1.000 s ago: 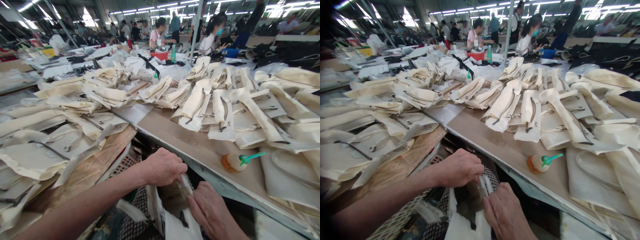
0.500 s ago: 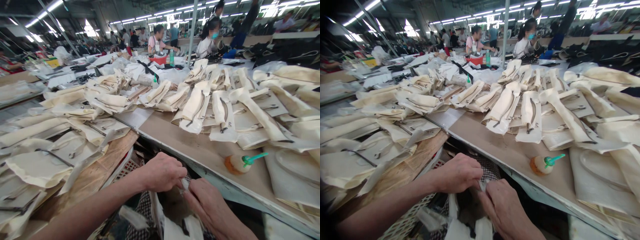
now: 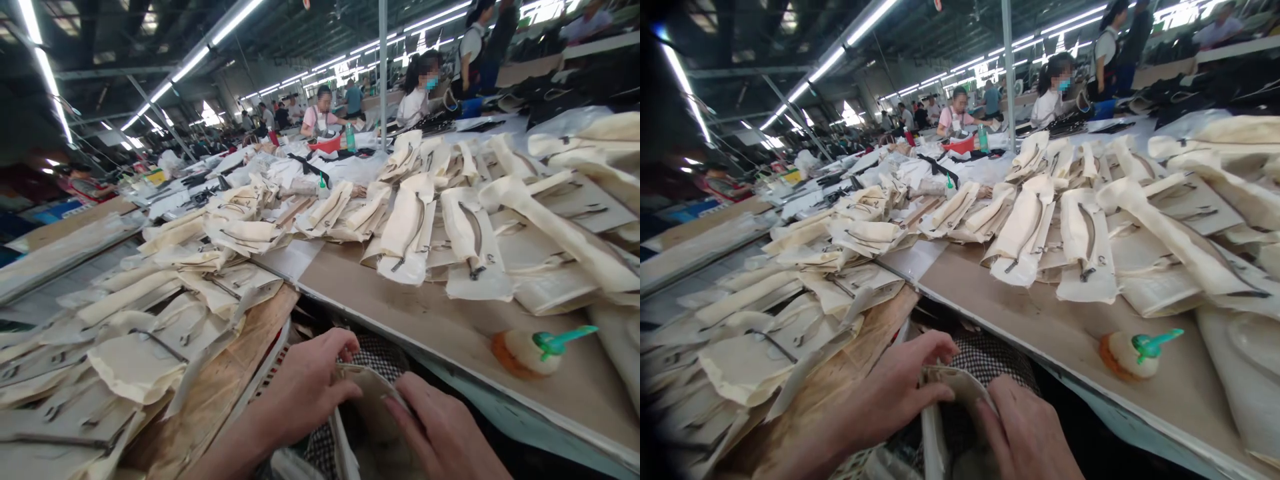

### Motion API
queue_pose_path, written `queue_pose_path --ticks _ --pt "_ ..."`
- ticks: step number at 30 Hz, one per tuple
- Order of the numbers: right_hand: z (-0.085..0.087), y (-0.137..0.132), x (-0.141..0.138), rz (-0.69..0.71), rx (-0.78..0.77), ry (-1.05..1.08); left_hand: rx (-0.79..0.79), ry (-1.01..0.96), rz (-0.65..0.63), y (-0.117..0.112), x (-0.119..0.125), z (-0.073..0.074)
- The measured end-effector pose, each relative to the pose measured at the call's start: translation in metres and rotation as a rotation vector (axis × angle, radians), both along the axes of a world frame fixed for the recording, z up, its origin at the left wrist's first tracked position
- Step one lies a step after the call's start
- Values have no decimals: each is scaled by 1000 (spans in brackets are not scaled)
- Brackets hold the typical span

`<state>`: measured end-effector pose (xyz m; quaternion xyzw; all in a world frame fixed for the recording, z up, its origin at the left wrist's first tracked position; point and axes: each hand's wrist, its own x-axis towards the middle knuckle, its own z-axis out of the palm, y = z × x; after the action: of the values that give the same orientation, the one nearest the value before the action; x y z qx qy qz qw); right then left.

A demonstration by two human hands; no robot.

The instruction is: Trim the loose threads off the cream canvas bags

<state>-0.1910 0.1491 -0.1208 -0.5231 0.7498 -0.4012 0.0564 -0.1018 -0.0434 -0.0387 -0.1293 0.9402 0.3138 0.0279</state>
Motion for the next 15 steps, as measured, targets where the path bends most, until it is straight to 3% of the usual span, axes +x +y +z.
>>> queue_pose_path --ticks 6,11,15 --pt "-2 0 3 -23 7 30 -38 87 61 5 17 -10" --pt "-1 0 4 -35 -9 62 -144 75 30 10 19 -8" --pt "3 1 1 3 -2 44 -221 32 106 16 21 -7"
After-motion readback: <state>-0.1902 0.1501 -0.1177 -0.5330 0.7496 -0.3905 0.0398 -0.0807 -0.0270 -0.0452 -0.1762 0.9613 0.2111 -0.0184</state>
